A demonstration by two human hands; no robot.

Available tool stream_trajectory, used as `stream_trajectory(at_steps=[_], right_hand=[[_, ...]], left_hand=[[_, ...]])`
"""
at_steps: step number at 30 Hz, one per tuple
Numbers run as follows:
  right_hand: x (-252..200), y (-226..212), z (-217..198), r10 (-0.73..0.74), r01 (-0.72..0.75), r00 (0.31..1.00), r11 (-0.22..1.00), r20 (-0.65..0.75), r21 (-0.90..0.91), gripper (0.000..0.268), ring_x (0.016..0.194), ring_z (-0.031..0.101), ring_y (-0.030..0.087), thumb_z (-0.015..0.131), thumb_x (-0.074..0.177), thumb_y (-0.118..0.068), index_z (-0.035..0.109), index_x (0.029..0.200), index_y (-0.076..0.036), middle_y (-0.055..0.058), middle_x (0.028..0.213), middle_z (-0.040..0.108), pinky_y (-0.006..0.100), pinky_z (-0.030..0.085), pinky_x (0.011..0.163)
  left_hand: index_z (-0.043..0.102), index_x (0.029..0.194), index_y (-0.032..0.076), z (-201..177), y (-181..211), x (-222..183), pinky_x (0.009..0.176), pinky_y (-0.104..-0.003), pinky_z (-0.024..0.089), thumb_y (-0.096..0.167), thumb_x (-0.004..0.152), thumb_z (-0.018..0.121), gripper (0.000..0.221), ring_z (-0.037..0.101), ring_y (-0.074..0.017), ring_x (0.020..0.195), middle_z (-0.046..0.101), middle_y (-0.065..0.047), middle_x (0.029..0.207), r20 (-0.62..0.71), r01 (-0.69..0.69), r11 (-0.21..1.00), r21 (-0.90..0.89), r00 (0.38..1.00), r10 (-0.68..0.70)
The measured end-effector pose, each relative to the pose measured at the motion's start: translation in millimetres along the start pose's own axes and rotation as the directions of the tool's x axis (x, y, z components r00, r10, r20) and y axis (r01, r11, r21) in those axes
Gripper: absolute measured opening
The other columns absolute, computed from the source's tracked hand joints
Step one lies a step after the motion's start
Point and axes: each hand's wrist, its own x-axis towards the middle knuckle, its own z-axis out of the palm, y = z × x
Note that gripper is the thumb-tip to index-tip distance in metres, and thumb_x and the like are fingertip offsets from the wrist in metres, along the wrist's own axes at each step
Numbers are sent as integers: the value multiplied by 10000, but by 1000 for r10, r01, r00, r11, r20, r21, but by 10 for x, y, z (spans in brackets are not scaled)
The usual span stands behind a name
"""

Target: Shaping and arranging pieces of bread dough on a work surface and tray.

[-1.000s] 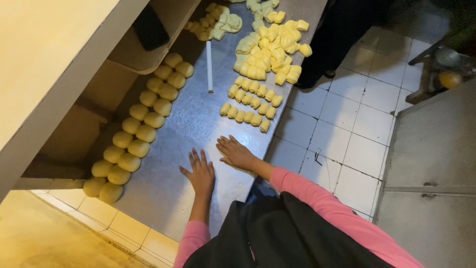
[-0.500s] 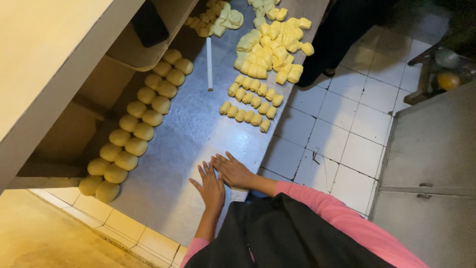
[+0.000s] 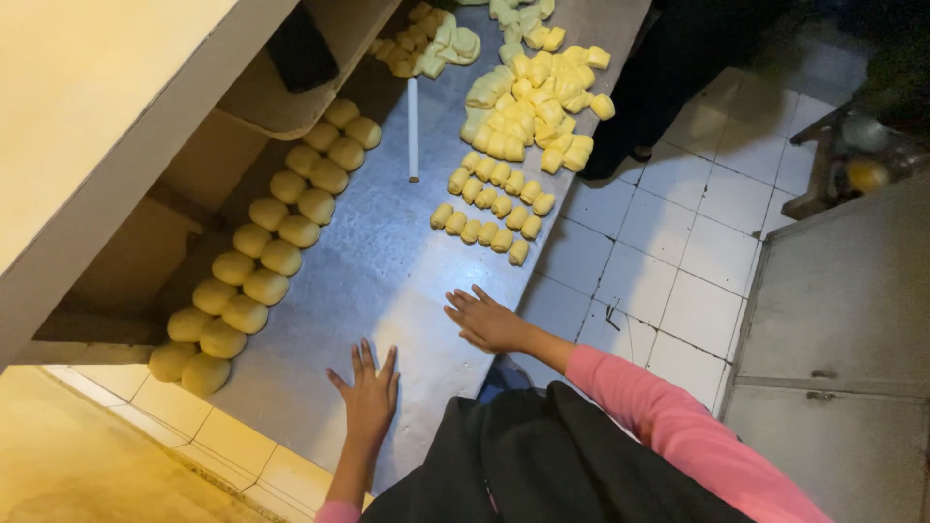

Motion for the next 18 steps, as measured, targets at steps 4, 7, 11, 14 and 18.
stream_trajectory(at_steps=[4,7,11,14,18], right_hand=[[-50,-351,123,-83,74,994,988,68,136,612,1535,264,357,533,1002,-315,416,1511,4,237,1629,330,572,156,1236],[182,-530,342,-73,76,997,990,-28,117,611,1562,276,329,519,1025,-307,421,1541,5,212,1639,357,581,143,1257],[525,-397,446,63,-68,979,998,-193,-16,603,1580,284,321,502,1055,-344,432,1554,-12,204,1658,353,563,154,1293],[658,-311,115,105,-99,967,994,-234,39,685,1527,274,361,545,1001,-434,428,1510,9,239,1621,331,591,146,1233],[620,-117,-30,106,-109,965,994,-239,3,668,1528,291,352,567,996,-438,442,1498,-15,222,1614,349,593,149,1234]], left_hand=[[411,1518,237,186,344,-225,1121,-785,-1,394,952,518,596,126,-392,1545,209,-241,1648,-105,-174,981,-83,981,165],[351,1549,83,195,688,-80,1141,-758,-21,348,955,527,674,127,-399,1547,244,-222,1646,-101,-150,952,-268,987,127],[337,1583,35,276,796,355,1173,-722,-59,262,933,523,714,147,-339,1575,260,-176,1676,-101,42,956,-290,992,-74],[350,1570,73,366,583,635,1181,-730,-59,311,980,510,655,134,-327,1594,228,-168,1695,-119,119,968,-219,982,-148],[370,1563,68,204,185,732,1144,-762,-57,363,1009,478,636,107,-354,1588,180,-192,1707,-170,144,970,-196,969,-178]])
